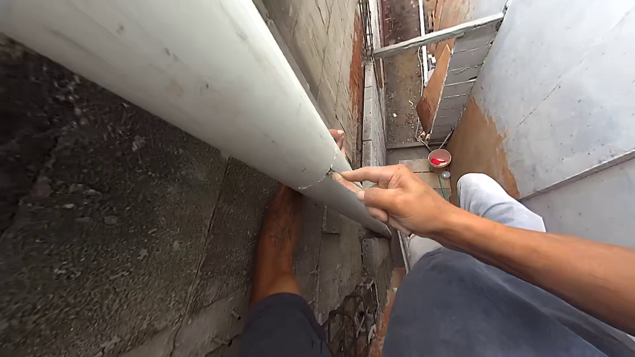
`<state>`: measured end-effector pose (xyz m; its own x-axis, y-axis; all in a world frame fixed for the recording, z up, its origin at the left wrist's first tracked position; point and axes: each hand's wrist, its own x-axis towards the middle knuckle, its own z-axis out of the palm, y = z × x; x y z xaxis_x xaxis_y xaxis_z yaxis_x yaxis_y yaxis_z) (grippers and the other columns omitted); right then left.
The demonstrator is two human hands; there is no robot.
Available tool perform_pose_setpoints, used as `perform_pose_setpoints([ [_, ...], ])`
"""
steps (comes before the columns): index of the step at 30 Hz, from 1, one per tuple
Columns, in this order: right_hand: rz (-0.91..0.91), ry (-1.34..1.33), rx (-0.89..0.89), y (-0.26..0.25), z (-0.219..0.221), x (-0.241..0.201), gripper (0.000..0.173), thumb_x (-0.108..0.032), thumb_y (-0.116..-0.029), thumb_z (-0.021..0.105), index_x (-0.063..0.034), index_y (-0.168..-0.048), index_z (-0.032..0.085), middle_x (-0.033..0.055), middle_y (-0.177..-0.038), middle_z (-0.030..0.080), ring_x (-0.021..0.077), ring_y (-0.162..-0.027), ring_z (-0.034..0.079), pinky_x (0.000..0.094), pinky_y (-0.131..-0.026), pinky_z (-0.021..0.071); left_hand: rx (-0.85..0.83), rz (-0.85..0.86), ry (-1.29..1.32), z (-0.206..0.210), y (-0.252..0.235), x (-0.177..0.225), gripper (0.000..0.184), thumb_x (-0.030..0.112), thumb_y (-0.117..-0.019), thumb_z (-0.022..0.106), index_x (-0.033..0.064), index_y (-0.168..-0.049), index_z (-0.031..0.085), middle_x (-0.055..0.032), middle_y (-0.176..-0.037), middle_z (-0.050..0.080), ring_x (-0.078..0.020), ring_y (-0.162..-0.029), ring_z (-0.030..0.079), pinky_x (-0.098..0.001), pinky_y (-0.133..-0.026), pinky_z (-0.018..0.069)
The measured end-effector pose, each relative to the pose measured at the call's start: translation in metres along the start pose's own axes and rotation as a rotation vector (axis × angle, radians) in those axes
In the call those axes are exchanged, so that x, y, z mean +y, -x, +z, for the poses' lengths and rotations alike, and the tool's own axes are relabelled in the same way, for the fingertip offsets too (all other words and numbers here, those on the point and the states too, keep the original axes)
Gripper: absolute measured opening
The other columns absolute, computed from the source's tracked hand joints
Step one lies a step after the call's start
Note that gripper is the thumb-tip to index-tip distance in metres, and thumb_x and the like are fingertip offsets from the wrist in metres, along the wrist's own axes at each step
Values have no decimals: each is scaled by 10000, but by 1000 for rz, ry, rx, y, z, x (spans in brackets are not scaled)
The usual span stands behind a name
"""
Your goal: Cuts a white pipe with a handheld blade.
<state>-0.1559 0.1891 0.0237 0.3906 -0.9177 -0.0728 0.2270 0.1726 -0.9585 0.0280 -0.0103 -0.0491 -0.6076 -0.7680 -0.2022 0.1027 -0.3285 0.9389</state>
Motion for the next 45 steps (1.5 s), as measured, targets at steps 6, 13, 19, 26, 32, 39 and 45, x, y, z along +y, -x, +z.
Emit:
perform_pose_setpoints([
  [6,-11,91,11,24,-15,1,405,-116,-1011,515,-117,-1396,640,-62,-558,495,4,-402,371,168,-374,325,66,-102,-37,11,4,10,403,156,-1077,289,159,-726,487,52,-533,497,-68,-454,525,-231,-482,502],
  [13,-20,58,-29,33,-27,0,433,-114,-1000,509,-133,-1414,632,-77,-553,485,-4,-394,364,158,-360,315,-56,-67,61,-2,-4,2,393,164,-1054,342,159,-705,523,44,-537,525,-80,-457,547,-252,-483,518],
  [19,-33,82,-53,6,-19,-2,441,-115,-1006,514,-143,-1434,613,-33,-571,484,33,-406,368,196,-382,330,13,65,73,3,-2,-3,365,148,-1049,370,145,-729,545,39,-532,515,-82,-438,528,-246,-457,507],
  [26,3,18,-4,33,-30,2,402,-76,-999,526,-97,-1382,648,-48,-552,503,8,-390,368,161,-361,315,44,-28,22,1,-4,5,377,168,-1067,348,167,-730,517,55,-533,515,-64,-450,539,-233,-473,516],
  [32,-96,40,66,44,-10,13,396,-107,-1014,511,-63,-1386,639,-95,-571,496,-9,-427,384,157,-396,323,32,-130,-19,8,6,16,454,181,-1084,239,163,-685,456,29,-515,516,-101,-456,557,-270,-503,532],
  [39,-81,87,53,46,-16,6,405,-104,-1010,500,-85,-1390,638,-86,-573,471,0,-430,380,162,-401,321,79,-107,18,13,6,14,454,168,-1079,251,170,-668,445,26,-497,495,-104,-426,532,-268,-467,512],
  [45,-96,113,81,31,-6,9,403,-100,-1004,497,-64,-1382,634,-92,-572,475,-4,-435,385,169,-416,340,68,-74,1,1,2,10,462,171,-1091,258,165,-679,467,26,-505,525,-105,-443,566,-279,-490,539],
])
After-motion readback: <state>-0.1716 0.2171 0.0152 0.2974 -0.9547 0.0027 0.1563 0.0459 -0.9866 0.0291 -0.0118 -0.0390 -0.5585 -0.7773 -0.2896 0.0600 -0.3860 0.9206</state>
